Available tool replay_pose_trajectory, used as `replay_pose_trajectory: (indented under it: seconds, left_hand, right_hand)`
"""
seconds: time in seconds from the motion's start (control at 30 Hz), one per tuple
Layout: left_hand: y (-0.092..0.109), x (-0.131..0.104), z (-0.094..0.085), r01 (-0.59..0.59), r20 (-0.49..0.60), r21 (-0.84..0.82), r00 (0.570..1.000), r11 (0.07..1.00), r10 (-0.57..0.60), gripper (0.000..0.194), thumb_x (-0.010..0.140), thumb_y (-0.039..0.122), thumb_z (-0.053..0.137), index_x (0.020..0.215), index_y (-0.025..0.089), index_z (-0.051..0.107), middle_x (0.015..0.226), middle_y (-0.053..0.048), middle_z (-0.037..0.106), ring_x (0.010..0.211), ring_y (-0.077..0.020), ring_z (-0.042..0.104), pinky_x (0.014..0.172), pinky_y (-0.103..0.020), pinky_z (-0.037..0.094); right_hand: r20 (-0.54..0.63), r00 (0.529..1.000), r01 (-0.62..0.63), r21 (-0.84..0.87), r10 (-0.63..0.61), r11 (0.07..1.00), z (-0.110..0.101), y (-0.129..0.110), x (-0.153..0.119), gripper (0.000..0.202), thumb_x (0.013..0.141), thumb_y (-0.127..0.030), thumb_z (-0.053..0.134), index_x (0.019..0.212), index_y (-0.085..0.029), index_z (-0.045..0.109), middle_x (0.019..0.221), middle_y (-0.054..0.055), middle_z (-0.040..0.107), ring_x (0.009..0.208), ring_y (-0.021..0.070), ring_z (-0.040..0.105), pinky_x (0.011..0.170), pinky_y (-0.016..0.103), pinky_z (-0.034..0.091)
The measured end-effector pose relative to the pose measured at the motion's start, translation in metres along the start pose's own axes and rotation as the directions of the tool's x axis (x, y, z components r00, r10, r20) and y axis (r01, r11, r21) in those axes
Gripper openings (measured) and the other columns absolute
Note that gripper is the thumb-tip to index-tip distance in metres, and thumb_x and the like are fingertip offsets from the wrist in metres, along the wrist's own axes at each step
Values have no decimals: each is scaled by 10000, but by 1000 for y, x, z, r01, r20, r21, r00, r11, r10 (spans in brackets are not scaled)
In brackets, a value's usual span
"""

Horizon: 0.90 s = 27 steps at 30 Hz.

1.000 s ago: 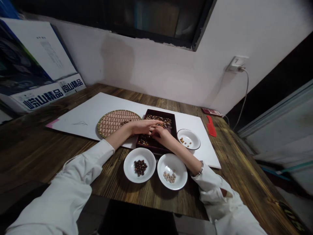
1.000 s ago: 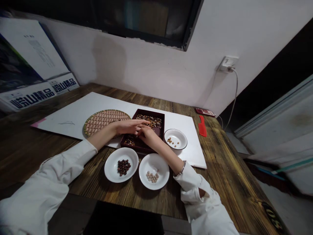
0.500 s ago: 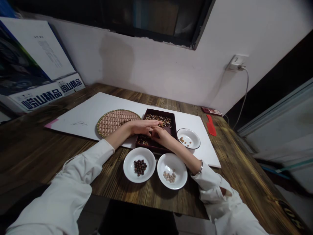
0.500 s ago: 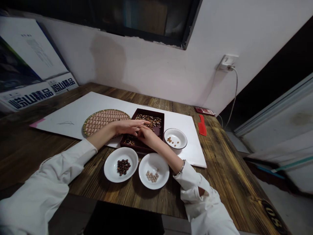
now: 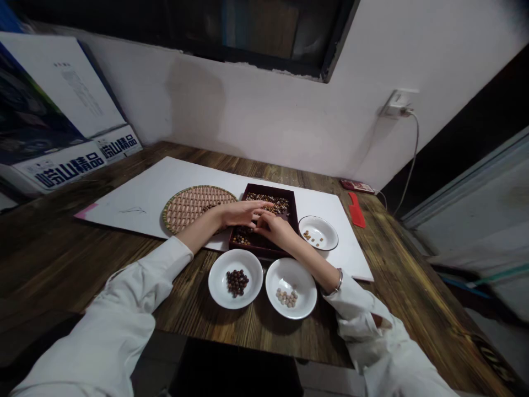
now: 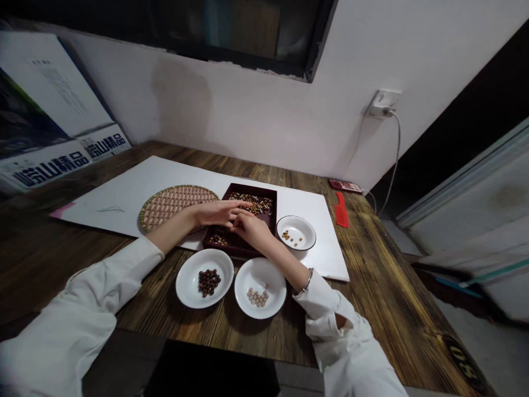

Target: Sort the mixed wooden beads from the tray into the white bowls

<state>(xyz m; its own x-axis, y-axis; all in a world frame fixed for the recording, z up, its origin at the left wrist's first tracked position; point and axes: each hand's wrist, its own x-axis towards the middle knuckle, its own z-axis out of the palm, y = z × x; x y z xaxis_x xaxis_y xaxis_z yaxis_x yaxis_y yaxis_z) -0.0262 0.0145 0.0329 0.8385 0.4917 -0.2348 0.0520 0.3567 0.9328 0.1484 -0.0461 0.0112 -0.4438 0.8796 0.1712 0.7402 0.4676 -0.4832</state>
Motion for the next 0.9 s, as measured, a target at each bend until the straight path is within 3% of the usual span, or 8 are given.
replay_pose_trajectory:
  seconds: [0.1, 0.23, 0.33, 0.53, 0.73, 0.9]
  left_hand:
    - [-3, 1, -2, -26, -3, -11, 1000, 1000, 26, 530, 839, 504, 658, 1288, 242, 553, 1367, -123, 542, 1099, -213, 556, 842, -350, 460]
    - [-6, 2, -4, -51, 12, -10, 999, 999, 51, 451, 862, 462, 648, 1236, 215, 602, 1216, -107, 617, 969, -176, 575, 777, -312, 448]
    - [-5, 1, -2, -64, 9, 3, 998, 998, 64, 450, 843, 474, 666, 1211, 218, 625, 1163, -92, 633, 969, -176, 570, 770, -300, 440]
    - [-4, 1, 4, -71, -77, 187, 993, 980, 86, 486, 812, 515, 674, 1184, 204, 642, 1314, -89, 589, 1175, -237, 512, 805, -288, 434]
    - [-6, 3, 1, -101, -60, 228, 991, 968, 118, 469, 832, 508, 648, 1197, 213, 641, 1337, -85, 587, 1228, -239, 503, 914, -311, 427]
    - [-4, 1, 3, -59, -64, 222, 995, 973, 75, 498, 826, 523, 649, 1219, 218, 626, 1284, -91, 618, 1157, -230, 556, 905, -328, 446]
  right_hand:
    - [-31, 996, 88, 73, -86, 993, -1, -1, 1, 114, 876, -215, 630, 789, -151, 593, 1029, 92, 654, 820, 150, 576, 734, 265, 414]
    - [-42, 988, 154, 181, -149, 971, -5, -4, 1, 210, 902, -267, 607, 732, -149, 569, 850, 53, 630, 770, 141, 550, 719, 253, 400]
    - [-29, 992, 124, 240, -121, 963, -7, -5, 0, 247, 907, -304, 597, 718, -150, 552, 750, 19, 594, 702, 124, 515, 669, 239, 375]
    - [-25, 996, 93, 302, -89, 949, -7, -6, -1, 201, 882, -292, 609, 750, -153, 547, 760, 9, 584, 714, 122, 504, 677, 243, 365]
    - [46, 998, 17, 457, -42, 889, -8, -5, 0, 397, 874, -501, 575, 677, -170, 478, 668, -23, 497, 646, 101, 436, 617, 241, 331]
    - [152, 987, -51, 567, -44, 822, -9, -3, 0, 477, 830, -614, 581, 694, -164, 501, 616, -46, 460, 541, 65, 380, 507, 217, 294]
